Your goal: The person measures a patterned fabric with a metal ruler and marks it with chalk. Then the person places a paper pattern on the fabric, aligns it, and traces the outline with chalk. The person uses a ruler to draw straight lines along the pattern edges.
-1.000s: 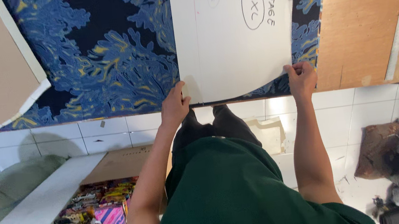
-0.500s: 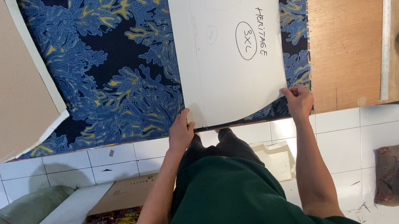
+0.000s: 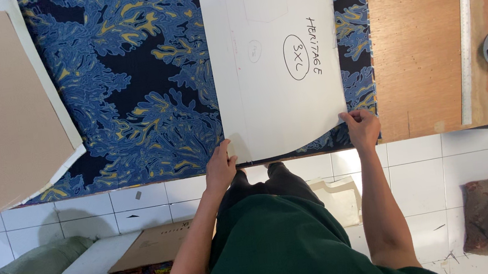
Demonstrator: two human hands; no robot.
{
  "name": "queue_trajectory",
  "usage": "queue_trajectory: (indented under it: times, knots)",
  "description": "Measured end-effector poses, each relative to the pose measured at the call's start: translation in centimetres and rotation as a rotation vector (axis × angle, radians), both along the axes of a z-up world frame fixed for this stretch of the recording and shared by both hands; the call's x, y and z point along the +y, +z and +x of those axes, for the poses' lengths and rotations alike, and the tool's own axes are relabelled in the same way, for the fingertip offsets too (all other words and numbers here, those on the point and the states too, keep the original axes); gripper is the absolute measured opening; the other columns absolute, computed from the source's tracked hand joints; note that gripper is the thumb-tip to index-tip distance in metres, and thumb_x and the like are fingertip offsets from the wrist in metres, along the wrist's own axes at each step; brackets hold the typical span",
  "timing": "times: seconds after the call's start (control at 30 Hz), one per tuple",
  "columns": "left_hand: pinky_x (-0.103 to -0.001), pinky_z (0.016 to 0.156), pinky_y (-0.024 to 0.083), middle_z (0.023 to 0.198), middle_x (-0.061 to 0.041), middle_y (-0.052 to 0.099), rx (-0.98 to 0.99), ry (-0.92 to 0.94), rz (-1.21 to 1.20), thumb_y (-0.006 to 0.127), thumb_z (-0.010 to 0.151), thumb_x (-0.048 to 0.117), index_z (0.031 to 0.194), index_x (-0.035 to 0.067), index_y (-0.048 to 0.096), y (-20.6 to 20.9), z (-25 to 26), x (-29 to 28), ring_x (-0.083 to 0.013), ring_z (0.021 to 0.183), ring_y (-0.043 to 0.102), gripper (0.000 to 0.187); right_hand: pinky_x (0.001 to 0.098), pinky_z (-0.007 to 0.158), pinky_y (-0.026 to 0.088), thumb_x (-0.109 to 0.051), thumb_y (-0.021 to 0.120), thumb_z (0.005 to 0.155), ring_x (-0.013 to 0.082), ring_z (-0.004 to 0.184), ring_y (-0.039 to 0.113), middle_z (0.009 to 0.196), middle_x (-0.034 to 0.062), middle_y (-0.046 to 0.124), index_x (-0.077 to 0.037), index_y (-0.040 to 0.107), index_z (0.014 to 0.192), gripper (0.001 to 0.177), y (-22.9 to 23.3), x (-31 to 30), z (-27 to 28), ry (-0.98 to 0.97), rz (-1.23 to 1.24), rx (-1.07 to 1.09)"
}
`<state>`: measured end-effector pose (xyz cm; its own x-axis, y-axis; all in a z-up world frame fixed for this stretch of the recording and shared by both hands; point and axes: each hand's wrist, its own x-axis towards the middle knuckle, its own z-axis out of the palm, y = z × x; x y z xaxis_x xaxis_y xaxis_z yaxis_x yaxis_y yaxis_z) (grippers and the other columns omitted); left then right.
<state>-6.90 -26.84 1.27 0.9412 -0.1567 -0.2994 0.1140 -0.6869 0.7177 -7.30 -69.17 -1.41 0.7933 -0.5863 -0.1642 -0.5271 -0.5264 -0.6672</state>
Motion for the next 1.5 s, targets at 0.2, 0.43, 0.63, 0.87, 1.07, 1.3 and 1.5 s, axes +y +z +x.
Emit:
queue_trajectory:
  times: [0.2, 0.43, 0.63, 0.87, 1.07, 1.3, 1.5]
  knots:
    - [-0.045, 0.074, 0.053, 0.101, -0.015, 0.064, 0.012, 0.005, 0.005, 0.071, 0.087, 0.010, 0.140, 0.010, 0.050, 0.5, 0.2, -0.3, -0.0324, 0.082, 0.067, 0.057, 0.0307, 0.062, 0.051, -0.027, 0.088, 0.085, 0.0156, 0.065, 0.065, 0.077, 0.0095, 0.073, -0.001, 0.076, 0.087, 0.029, 0.5, 0.1, 0.3, 0.010, -0.004, 0.012]
    - [-0.045, 0.075, 0.053, 0.098, -0.014, 0.061, 0.088, -0.013, 0.069, 0.069, 0.090, 0.011, 0.151, 0.015, 0.044, 0.9, 0.3, -0.6, -0.0317, 0.079, 0.065, 0.066, 0.0353, 0.067, 0.053, -0.033, 0.087, 0.083, 0.0210, 0.070, 0.069, 0.080, 0.0103, 0.074, -0.002, 0.073, 0.088, 0.034, 0.8, 0.2, 0.5, -0.010, -0.069, 0.119]
    - [-0.046, 0.077, 0.053, 0.101, -0.014, 0.061, 0.061, -0.026, 0.105, 0.069, 0.090, 0.013, 0.152, 0.019, 0.043, 0.6, 0.3, -0.9, -0.0333, 0.084, 0.066, 0.067, 0.0367, 0.067, 0.053, -0.033, 0.087, 0.081, 0.0225, 0.071, 0.070, 0.081, 0.0099, 0.074, -0.004, 0.073, 0.088, 0.033, 1.4, 0.1, 0.8, -0.005, -0.076, 0.161]
    - [-0.050, 0.081, 0.053, 0.105, -0.015, 0.060, 0.147, -0.049, 0.232, 0.067, 0.092, 0.016, 0.154, 0.023, 0.040, 1.8, 0.8, -1.7, -0.0368, 0.091, 0.065, 0.068, 0.0388, 0.065, 0.053, -0.035, 0.087, 0.081, 0.0247, 0.070, 0.070, 0.080, 0.0105, 0.075, -0.005, 0.074, 0.088, 0.033, 2.2, -0.4, 1.2, 0.056, -0.086, 0.207]
    - [-0.053, 0.079, 0.054, 0.115, -0.012, 0.056, 0.220, -0.072, 0.448, 0.066, 0.093, 0.019, 0.152, 0.027, 0.041, 3.5, 1.4, -3.3, -0.0350, 0.105, 0.061, 0.065, 0.0385, 0.065, 0.054, -0.036, 0.087, 0.081, 0.0250, 0.070, 0.071, 0.080, 0.0104, 0.075, -0.005, 0.074, 0.087, 0.034, 2.5, -1.0, 1.4, 0.105, -0.072, 0.220]
    - [-0.045, 0.083, 0.053, 0.124, -0.011, 0.051, -0.072, -0.131, 0.567, 0.062, 0.080, 0.000, 0.144, 0.018, 0.052, 2.8, 0.6, -6.0, -0.0343, 0.113, 0.053, 0.067, 0.0388, 0.064, 0.053, -0.031, 0.086, 0.079, 0.0250, 0.069, 0.070, 0.076, 0.0083, 0.073, -0.005, 0.069, 0.093, 0.033, 2.8, -0.9, 1.3, 0.157, -0.084, 0.082]
    - [-0.050, 0.096, 0.042, 0.134, -0.006, 0.052, -0.252, -0.273, 0.572, 0.064, 0.078, 0.001, 0.144, 0.020, 0.055, 1.4, 0.4, -7.2, -0.0311, 0.120, 0.050, 0.069, 0.0405, 0.063, 0.049, -0.021, 0.076, 0.089, 0.0264, 0.072, 0.066, 0.081, 0.0061, 0.069, -0.014, 0.075, 0.093, 0.008, 2.8, -0.7, 1.0, 0.282, -0.105, 0.021]
